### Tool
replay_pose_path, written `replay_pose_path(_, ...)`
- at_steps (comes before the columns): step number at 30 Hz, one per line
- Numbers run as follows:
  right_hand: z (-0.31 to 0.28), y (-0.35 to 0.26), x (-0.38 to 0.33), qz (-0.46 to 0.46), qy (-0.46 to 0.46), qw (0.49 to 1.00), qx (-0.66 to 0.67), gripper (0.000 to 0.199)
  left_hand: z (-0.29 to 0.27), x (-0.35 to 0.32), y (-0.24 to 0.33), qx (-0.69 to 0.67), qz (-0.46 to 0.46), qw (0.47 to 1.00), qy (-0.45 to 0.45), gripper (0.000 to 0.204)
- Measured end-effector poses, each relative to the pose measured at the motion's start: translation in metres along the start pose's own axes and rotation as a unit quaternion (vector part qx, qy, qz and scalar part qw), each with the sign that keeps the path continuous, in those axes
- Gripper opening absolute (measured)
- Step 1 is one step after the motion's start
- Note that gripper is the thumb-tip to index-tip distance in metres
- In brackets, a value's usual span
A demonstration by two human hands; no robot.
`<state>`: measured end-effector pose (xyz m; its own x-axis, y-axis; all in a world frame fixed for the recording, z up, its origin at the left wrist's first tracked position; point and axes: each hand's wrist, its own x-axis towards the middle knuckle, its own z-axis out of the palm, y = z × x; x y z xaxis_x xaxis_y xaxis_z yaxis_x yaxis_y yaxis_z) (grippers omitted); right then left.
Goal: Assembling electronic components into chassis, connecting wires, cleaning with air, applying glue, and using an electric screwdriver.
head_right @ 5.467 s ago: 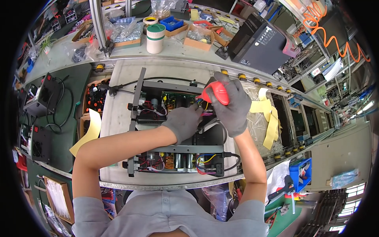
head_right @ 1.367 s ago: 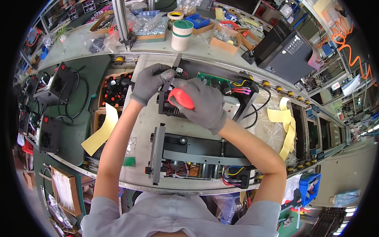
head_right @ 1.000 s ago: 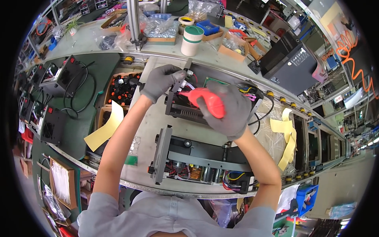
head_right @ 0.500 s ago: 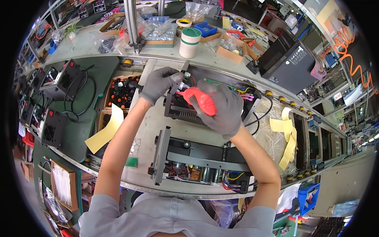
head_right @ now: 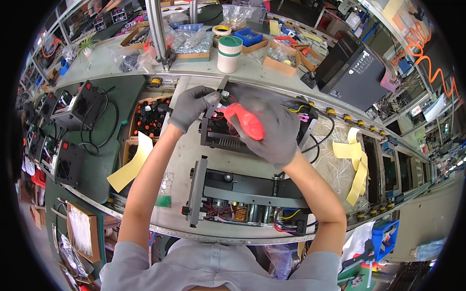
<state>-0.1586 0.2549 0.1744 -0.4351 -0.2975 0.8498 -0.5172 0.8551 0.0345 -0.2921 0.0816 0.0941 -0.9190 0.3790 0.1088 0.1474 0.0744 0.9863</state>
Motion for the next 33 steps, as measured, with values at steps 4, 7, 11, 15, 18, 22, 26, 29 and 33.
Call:
replay_pose_path(4, 0.003, -0.001, -0.004, 0.028, -0.011, 0.999, -0.017, 0.038, 0.001, -0.002, 0.004, -0.003, 0.004, 1.000, -0.005, 0.033)
replay_pose_path(7, 0.002, -0.001, -0.001, 0.010, 0.006, 1.000, -0.021, 0.040, 0.001, -0.004, 0.006, -0.040, -0.002, 0.999, -0.012, 0.028)
replay_pose_path(11, 0.000, 0.001, 0.000, 0.007, 0.011, 1.000, -0.019, 0.042, 0.000, -0.005, 0.008, -0.050, -0.006, 0.999, -0.013, 0.027)
replay_pose_path(15, -0.001, -0.002, 0.004, 0.010, 0.023, 1.000, -0.016, 0.040, 0.000, -0.007, 0.007, -0.054, -0.005, 0.998, -0.017, 0.027)
replay_pose_path(18, -0.001, 0.001, 0.003, 0.014, 0.028, 0.999, -0.007, 0.036, 0.000, -0.007, 0.007, -0.051, -0.005, 0.999, -0.016, 0.026)
replay_pose_path(22, -0.005, 0.000, 0.006, 0.019, 0.017, 1.000, -0.012, 0.034, -0.001, -0.008, 0.007, -0.044, -0.007, 0.999, -0.012, 0.026)
replay_pose_path(26, -0.011, -0.004, 0.001, 0.008, 0.016, 1.000, -0.022, 0.037, -0.001, -0.009, 0.008, -0.029, -0.004, 1.000, -0.010, 0.027)
replay_pose_path(29, -0.001, -0.003, -0.004, -0.007, 0.011, 1.000, -0.010, 0.037, -0.001, -0.008, 0.008, -0.034, -0.006, 0.999, -0.010, 0.027)
replay_pose_path(33, 0.013, 0.007, -0.011, -0.023, 0.010, 1.000, -0.013, 0.041, 0.000, -0.006, 0.006, -0.036, 0.002, 0.999, -0.016, 0.028)
